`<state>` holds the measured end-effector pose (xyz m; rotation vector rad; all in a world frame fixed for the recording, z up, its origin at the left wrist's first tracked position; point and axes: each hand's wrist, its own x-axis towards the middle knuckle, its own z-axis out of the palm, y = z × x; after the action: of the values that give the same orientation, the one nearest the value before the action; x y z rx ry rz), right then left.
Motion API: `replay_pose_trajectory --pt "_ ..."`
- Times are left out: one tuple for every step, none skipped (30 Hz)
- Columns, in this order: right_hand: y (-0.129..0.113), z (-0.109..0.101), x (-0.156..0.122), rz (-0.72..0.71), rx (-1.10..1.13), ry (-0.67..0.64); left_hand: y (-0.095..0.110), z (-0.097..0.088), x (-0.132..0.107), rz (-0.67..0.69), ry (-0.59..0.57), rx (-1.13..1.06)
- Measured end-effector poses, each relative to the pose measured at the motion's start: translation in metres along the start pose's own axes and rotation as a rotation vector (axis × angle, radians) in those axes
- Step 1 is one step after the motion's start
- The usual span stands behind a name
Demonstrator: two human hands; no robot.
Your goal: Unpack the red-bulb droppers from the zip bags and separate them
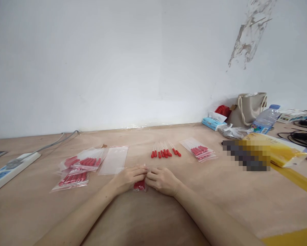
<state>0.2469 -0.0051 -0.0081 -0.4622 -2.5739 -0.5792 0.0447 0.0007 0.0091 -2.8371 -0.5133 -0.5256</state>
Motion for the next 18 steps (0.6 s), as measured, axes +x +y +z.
replay_pose_trajectory --pt "0.001 0.001 0.000 -0.007 0.017 -0.023 0.000 0.000 0.000 0.010 -0.011 -0.003" --pt "0.001 0.001 0.000 -0.010 0.030 -0.039 0.000 -0.001 0.001 0.018 -0.021 -0.007" --pt "0.002 0.001 0.000 -0.012 0.038 -0.048 0.000 -0.003 0.001 0.022 -0.029 -0.012" --pt "0.003 0.001 0.001 -0.011 0.041 -0.051 -0.001 -0.005 0.001 0.021 -0.036 -0.018" --pt "0.004 0.000 0.001 -0.011 0.042 -0.055 -0.001 -0.007 0.000 0.017 -0.036 -0.022" --pt "0.005 -0.001 0.001 -0.017 0.045 -0.064 -0.002 -0.010 0.000 0.011 -0.028 -0.022" --pt "0.006 -0.002 0.002 -0.025 0.048 -0.077 -0.004 -0.013 -0.001 0.002 -0.015 -0.019" --pt "0.007 -0.004 0.002 -0.027 0.053 -0.093 -0.006 -0.016 -0.002 -0.006 0.003 -0.010" --pt "0.008 -0.006 0.002 -0.022 0.063 -0.110 -0.008 -0.019 -0.004 -0.011 0.025 0.002" --pt "0.008 -0.009 0.002 -0.006 0.082 -0.126 -0.010 -0.022 -0.005 -0.014 0.048 0.017" --pt "0.007 -0.011 0.002 0.028 0.113 -0.134 -0.012 -0.025 -0.006 -0.012 0.068 0.033" --pt "0.006 -0.014 0.002 0.082 0.157 -0.130 -0.013 -0.027 -0.006 -0.008 0.079 0.044" --pt "0.005 -0.016 0.002 0.153 0.213 -0.121 -0.014 -0.029 -0.007 -0.007 0.082 0.050" --pt "0.003 -0.017 0.002 0.236 0.275 -0.108 -0.014 -0.030 -0.007 -0.012 0.073 0.046" --pt "0.001 -0.018 0.002 0.327 0.338 -0.093 -0.013 -0.031 -0.007 -0.028 0.054 0.029" --pt "-0.001 -0.018 0.002 0.420 0.398 -0.080 -0.011 -0.031 -0.006 -0.059 0.031 -0.001" --pt "-0.003 -0.016 0.003 0.505 0.455 -0.074 -0.008 -0.032 -0.006 -0.112 0.004 -0.044" --pt "-0.004 -0.015 0.004 0.575 0.511 -0.069 -0.004 -0.033 -0.006 -0.183 -0.023 -0.096"
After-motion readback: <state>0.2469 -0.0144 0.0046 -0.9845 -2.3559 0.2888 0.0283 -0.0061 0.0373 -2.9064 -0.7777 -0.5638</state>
